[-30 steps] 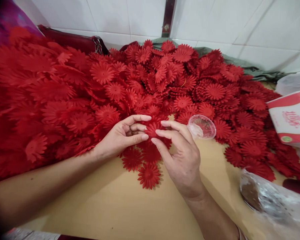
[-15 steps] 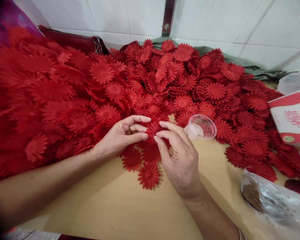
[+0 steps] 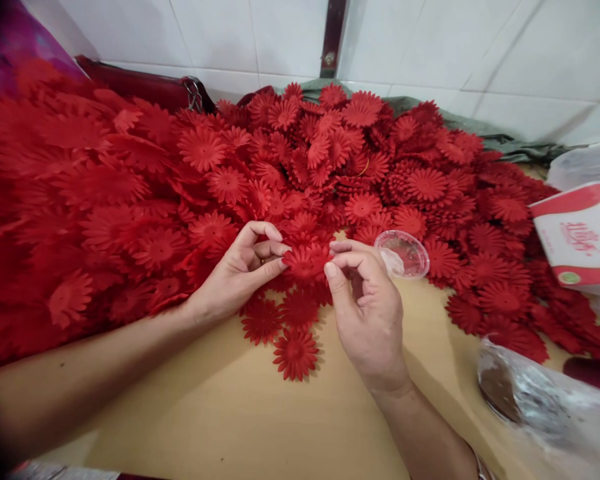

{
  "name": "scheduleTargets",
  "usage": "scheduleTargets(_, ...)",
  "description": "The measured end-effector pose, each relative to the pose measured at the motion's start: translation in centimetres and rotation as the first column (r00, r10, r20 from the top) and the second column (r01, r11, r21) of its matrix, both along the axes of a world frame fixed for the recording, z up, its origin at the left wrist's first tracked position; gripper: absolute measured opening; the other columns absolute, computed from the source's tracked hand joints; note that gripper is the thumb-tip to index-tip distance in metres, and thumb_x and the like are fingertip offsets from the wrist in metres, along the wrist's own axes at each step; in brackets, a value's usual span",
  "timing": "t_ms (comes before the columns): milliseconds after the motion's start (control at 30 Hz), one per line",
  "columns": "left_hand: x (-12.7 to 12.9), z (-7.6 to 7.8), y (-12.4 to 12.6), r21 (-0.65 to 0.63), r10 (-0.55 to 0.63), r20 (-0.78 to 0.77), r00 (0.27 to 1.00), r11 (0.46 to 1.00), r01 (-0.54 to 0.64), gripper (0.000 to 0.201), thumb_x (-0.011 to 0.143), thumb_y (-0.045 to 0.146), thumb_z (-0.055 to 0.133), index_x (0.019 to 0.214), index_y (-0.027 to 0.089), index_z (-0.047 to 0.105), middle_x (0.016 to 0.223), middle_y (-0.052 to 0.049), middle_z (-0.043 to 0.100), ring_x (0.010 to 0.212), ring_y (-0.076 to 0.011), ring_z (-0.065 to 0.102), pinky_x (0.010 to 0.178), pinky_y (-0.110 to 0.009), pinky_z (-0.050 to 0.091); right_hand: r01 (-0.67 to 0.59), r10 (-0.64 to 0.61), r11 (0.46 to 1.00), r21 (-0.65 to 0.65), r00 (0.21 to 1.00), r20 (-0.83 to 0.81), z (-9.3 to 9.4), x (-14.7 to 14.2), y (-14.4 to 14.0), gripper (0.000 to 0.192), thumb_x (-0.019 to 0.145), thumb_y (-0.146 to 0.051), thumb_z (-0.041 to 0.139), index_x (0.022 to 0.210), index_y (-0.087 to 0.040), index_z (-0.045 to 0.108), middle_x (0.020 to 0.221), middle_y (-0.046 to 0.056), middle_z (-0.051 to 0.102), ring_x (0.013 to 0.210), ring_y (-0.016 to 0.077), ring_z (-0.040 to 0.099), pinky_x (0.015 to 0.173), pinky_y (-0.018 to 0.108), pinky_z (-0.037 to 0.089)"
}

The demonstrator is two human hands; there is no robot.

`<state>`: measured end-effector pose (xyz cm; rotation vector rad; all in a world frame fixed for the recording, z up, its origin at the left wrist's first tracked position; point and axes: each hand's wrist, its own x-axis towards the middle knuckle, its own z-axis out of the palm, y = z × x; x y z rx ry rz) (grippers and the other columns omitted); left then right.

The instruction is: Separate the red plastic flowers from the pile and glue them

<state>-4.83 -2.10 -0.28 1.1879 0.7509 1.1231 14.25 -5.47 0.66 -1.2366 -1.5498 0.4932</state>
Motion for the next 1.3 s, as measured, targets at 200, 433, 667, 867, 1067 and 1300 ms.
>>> scheduleTargets(200, -0.6, -0.2, 0.4, 0.211, 0.277, -0.202, 0.939, 0.949, -0.234, 0.018, 0.094, 0.021, 0.057, 0.077, 0.019, 0.064, 0.088, -0.002, 0.064, 0.091, -0.0149, 0.058, 0.091, -0.027, 0.044, 0.005, -0.009, 0.999, -0.032, 0.989, -0.148, -0.3, -0.1, -0.3, 0.009, 0.096, -0.033, 0.064, 0.097, -0.024, 0.066, 0.1, 0.005, 0.066, 0.095, 0.0204, 0.062, 0.088, 0.038, 0.05)
scheduleTargets(433, -0.5, 0.6, -0.2, 0.26, 0.144, -0.271, 0.952, 0.963, -0.072, 0.022, 0.094, 0.03, 0.064, 0.108, 0.022, 0.079, 0.117, -0.008, 0.067, 0.119, -0.0207, 0.058, 0.11, -0.034, 0.042, -0.27, 0.101, 0.924, -0.27, 0.855, -0.508, -1.2, -0.6, -0.2, 0.011, 0.093, -0.039, 0.069, 0.095, -0.028, 0.068, 0.091, 0.0, 0.067, 0.085, 0.0171, 0.062, 0.081, 0.034, 0.053)
scheduleTargets(667, -0.2, 0.3, 0.0, 0.208, 0.113, -0.211, 0.971, 0.976, -0.069, 0.015, 0.086, 0.032, 0.077, 0.082, 0.018, 0.075, 0.098, -0.005, 0.065, 0.097, -0.0168, 0.061, 0.095, -0.032, 0.049, -0.241, 0.129, 0.937, -0.253, 0.912, -0.39, -0.8, -0.6, -0.6, 0.03, 0.1, -0.05, 0.056, 0.104, -0.025, 0.07, 0.098, 0.005, 0.071, 0.089, 0.0191, 0.065, 0.086, 0.037, 0.055)
scheduleTargets(867, -0.3, 0.4, 0.0, 0.185, 0.107, -0.209, 0.972, 0.98, -0.068, 0.017, 0.086, 0.029, 0.075, 0.077, 0.017, 0.069, 0.092, -0.003, 0.064, 0.088, -0.0147, 0.059, 0.089, -0.03, 0.048, -0.271, 0.179, 0.941, -0.201, 0.906, -0.384, -0.2, -1.4, -1.1, 0.033, 0.091, -0.046, 0.071, 0.116, -0.027, 0.063, 0.109, 0.004, 0.069, 0.098, 0.0189, 0.065, 0.089, 0.035, 0.056)
scheduleTargets(1067, -0.3, 0.2, 0.1, 0.257, 0.106, -0.25, 0.962, 0.966, -0.04, 0.015, 0.085, 0.025, 0.077, 0.075, 0.018, 0.069, 0.088, -0.002, 0.063, 0.086, -0.0141, 0.059, 0.086, -0.029, 0.048, -0.203, 0.12, 0.954, -0.221, 0.933, -0.338, -0.1, -1.7, -0.8, 0.036, 0.085, -0.027, 0.078, 0.117, -0.026, 0.062, 0.108, 0.003, 0.071, 0.098, 0.0164, 0.067, 0.089, 0.032, 0.057)
scheduleTargets(1300, 0.0, -0.4, -0.3, 0.36, 0.128, -0.315, 0.94, 0.933, -0.006, 0.009, 0.086, 0.026, 0.077, 0.092, 0.018, 0.076, 0.103, -0.006, 0.067, 0.099, -0.017, 0.064, 0.092, -0.032, 0.051, -0.118, 0.034, 0.947, -0.297, 0.961, -0.273, -0.2, -0.8, -0.5, 0.021, 0.088, -0.028, 0.074, 0.108, -0.025, 0.072, 0.104, 0.002, 0.074, 0.094, 0.0162, 0.068, 0.086, 0.032, 0.055)
